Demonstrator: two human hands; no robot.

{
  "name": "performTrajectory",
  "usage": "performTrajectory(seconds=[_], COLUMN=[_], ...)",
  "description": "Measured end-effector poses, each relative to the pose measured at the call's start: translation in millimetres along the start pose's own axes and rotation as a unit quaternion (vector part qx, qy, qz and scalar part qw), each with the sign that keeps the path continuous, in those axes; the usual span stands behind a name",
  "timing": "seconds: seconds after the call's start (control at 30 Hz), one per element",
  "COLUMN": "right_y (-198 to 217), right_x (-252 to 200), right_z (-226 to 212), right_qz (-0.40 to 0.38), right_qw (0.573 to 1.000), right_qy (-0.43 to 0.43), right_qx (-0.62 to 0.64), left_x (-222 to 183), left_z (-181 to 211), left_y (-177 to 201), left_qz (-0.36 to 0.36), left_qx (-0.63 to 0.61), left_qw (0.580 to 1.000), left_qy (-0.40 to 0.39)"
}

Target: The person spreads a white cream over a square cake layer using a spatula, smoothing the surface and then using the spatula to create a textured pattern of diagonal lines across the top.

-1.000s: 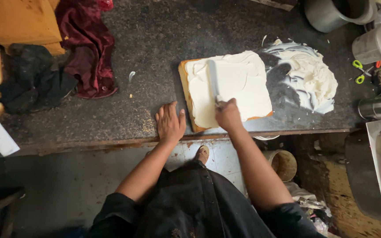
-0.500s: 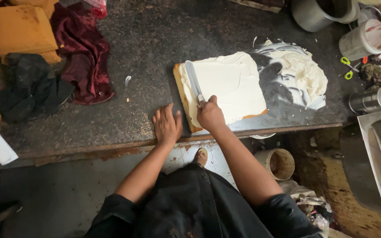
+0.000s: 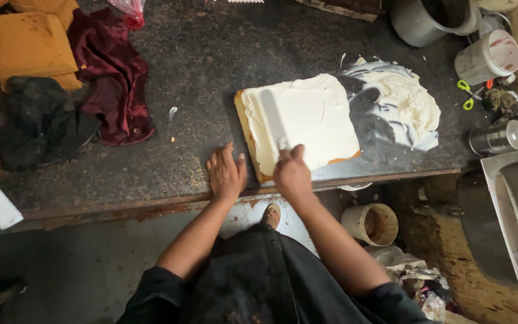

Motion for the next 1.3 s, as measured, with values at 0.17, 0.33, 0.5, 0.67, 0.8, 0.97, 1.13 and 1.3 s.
performTrajectory(seconds=[0.17, 0.33, 0.5, 0.67, 0.8, 0.97, 1.13, 1.3], right_y=[-13.9, -21.7, -21.1, -14.0, -9.3, -1.7, 9.8, 20.6], right_x=[13.5, 31.9, 41.4, 45.7, 48.9, 51.8, 60.0, 74.4], right_z=[-20.3, -20.7, -26.7, -18.1, 2.9, 33.5, 72.0, 116.5], right_qz=[-0.046, -0.065, -0.095, -0.099, -0.099, -0.089, -0.086, -0.089], right_qw=[0.999, 0.998, 0.995, 0.994, 0.993, 0.993, 0.993, 0.991], right_qy=[0.017, 0.016, -0.01, -0.011, -0.03, -0.037, -0.045, -0.062], right_qx=[0.005, 0.0, -0.027, -0.042, -0.049, -0.061, -0.069, -0.08], left_x=[-0.2, 3.9, 2.1, 3.0, 1.1, -0.6, -1.3, -1.7], left_z=[-1.6, -0.3, 3.9, 4.6, 4.7, 5.1, 4.9, 4.6], left_y=[-0.7, -2.5, 1.4, 1.2, -1.2, -4.5, -8.4, -11.3], left_qz=[0.009, -0.007, -0.014, -0.026, -0.015, -0.01, -0.005, -0.001], left_qx=[-0.001, -0.014, -0.005, 0.003, 0.019, 0.029, 0.054, 0.06], left_qw=[1.0, 1.0, 1.0, 0.999, 1.0, 0.999, 0.998, 0.998], left_qy=[-0.007, 0.02, 0.022, 0.038, 0.018, 0.024, 0.017, 0.023])
Point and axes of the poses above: each hand's wrist, its own x-axis towards the middle knuckle, its own y-axis out of the back of the hand, z = x × y, the point moved 1 cm from there along x, towards the middle knuckle, and after that the axes turned 1 degree about y, right-handed, at the moved point
